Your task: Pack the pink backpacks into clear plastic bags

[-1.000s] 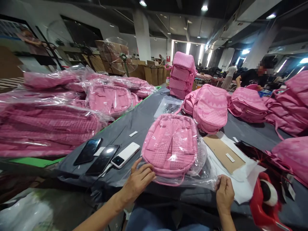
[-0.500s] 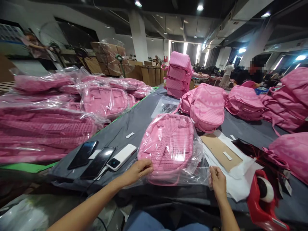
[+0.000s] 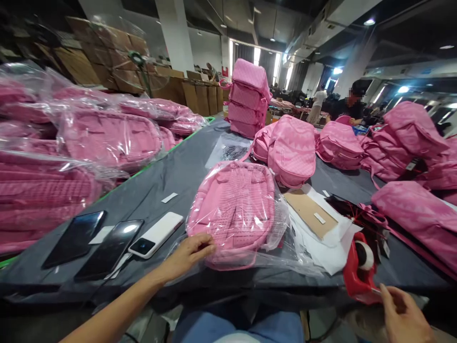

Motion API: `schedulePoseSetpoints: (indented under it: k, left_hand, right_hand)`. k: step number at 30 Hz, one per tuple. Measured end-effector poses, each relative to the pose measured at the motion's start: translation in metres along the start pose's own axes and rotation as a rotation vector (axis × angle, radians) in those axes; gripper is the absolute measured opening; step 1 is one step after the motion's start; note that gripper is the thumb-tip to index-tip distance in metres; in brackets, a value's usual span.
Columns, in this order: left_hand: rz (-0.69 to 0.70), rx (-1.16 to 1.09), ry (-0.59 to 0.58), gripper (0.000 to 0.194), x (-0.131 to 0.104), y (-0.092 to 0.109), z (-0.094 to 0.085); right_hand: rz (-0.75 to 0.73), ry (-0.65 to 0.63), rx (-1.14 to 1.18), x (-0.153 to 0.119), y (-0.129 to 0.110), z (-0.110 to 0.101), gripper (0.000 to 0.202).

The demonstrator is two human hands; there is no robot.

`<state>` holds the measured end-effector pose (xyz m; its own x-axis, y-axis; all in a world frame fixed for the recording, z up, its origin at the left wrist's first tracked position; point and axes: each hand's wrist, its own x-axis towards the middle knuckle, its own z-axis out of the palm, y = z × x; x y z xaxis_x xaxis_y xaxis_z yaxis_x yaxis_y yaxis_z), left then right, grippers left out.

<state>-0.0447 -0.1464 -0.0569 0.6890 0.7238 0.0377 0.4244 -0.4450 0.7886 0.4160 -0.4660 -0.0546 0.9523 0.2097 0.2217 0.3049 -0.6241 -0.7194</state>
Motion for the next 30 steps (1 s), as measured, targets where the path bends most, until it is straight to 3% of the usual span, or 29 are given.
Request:
schedulePoseSetpoints:
  k: [3,6,8,12,18,24,27,30]
  left_hand:
    - [-0.019,0.011,-0.004,0.039,0.001,0.003,0.0]
    - [-0.029,0.006,-0.02,0.038,0.002,0.009,-0.003]
    - [-0.032,0.009,-0.028,0.039,0.003,0.013,-0.004]
    - [-0.039,0.007,0.002,0.046,0.002,0.007,0.0]
    - [-0.089,-0.065,0.075,0.062,0.007,-0.025,0.007]
    - [-0.144,-0.032,0.04,0.071,0.006,-0.009,-0.003]
    - [-0.135,-0.013,0.023,0.072,0.006,-0.007,-0.004]
    - [-0.115,-0.018,-0.003,0.069,0.009,-0.014,-0.003]
  right_hand:
    - [0.086,0.024,-0.153,0.017,0.016,-0.021,0.05]
    - [0.327,-0.142,0.109,0.024,0.011,-0.016,0.053]
    - [0.408,-0.193,0.256,0.024,0.003,-0.005,0.057]
    - [0.327,-0.151,0.243,0.018,-0.01,0.006,0.065]
    - [0.159,-0.138,0.209,0.019,-0.014,0.011,0.065]
    - [0.006,-0.032,0.155,-0.008,-0.009,-0.002,0.057]
    - [0.141,-0.049,0.274,-0.034,0.005,-0.01,0.06]
    - [0.322,-0.094,0.54,-0.058,0.015,0.006,0.07]
